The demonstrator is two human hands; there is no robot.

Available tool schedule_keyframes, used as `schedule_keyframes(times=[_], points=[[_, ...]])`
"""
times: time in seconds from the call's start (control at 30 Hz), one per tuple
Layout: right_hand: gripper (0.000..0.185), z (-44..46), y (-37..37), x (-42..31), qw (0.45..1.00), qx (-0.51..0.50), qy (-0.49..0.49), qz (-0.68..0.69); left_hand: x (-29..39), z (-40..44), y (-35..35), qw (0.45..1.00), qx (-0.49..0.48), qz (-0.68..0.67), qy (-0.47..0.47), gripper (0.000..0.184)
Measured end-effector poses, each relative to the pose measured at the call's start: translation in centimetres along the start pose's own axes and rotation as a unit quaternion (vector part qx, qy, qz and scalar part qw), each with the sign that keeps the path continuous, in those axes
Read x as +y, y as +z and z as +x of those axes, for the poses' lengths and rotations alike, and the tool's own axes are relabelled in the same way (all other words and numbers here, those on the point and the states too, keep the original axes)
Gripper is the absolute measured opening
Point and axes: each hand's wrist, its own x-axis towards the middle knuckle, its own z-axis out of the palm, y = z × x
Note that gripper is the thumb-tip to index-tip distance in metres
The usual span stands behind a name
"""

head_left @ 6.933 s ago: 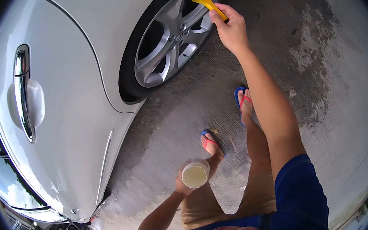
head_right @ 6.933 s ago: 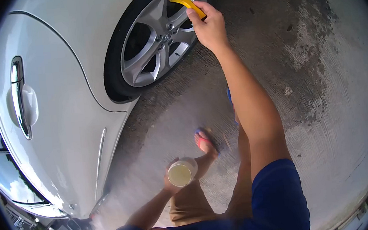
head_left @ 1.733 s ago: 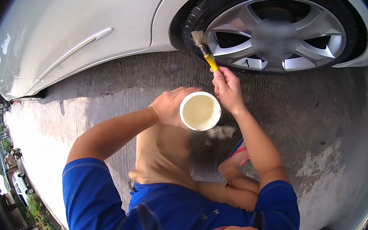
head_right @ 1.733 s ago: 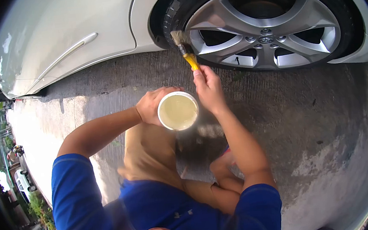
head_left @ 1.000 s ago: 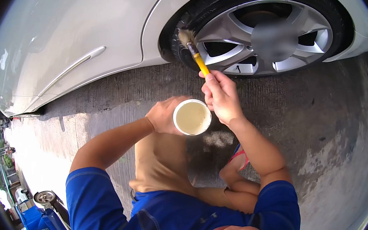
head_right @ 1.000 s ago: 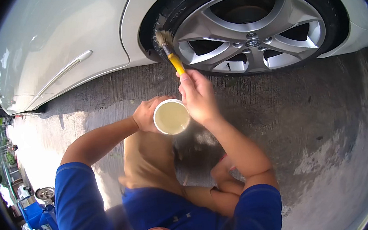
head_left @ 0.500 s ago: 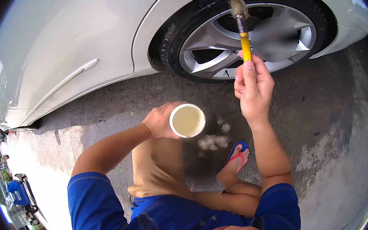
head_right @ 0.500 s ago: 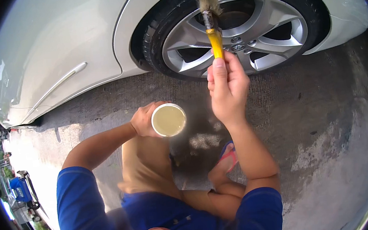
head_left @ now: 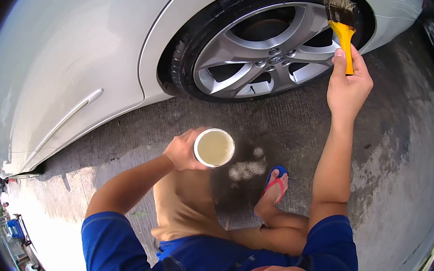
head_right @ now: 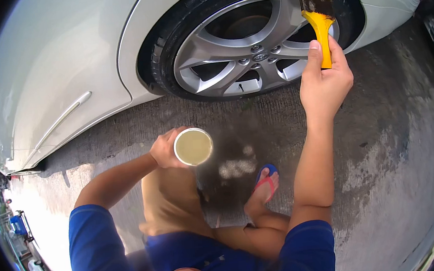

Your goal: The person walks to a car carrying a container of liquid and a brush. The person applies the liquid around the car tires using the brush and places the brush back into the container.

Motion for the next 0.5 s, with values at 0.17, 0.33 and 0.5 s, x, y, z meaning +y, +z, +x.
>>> schedule_keyframes(times=[0.17, 0.33, 0.5], points=[[0.036, -7.0, 3.6, -2.4, 0.968, -0.176, -0.181, 0.009, 0.2, 0.3, 0.1, 0.999, -0.02, 0.011, -0.039, 0.111], [0.035, -5.8, 3.0, -1.4, 0.966, -0.172, -0.191, 0.03, 0.6, 0.5, 0.0, 0.998, -0.041, 0.014, -0.05, 0.114], [0.036, 5.2, -5.0, 4.1, 0.994, -0.03, 0.079, -0.066, 0.1, -0.5, -0.4, 0.998, -0.039, 0.033, -0.046, 0.118]])
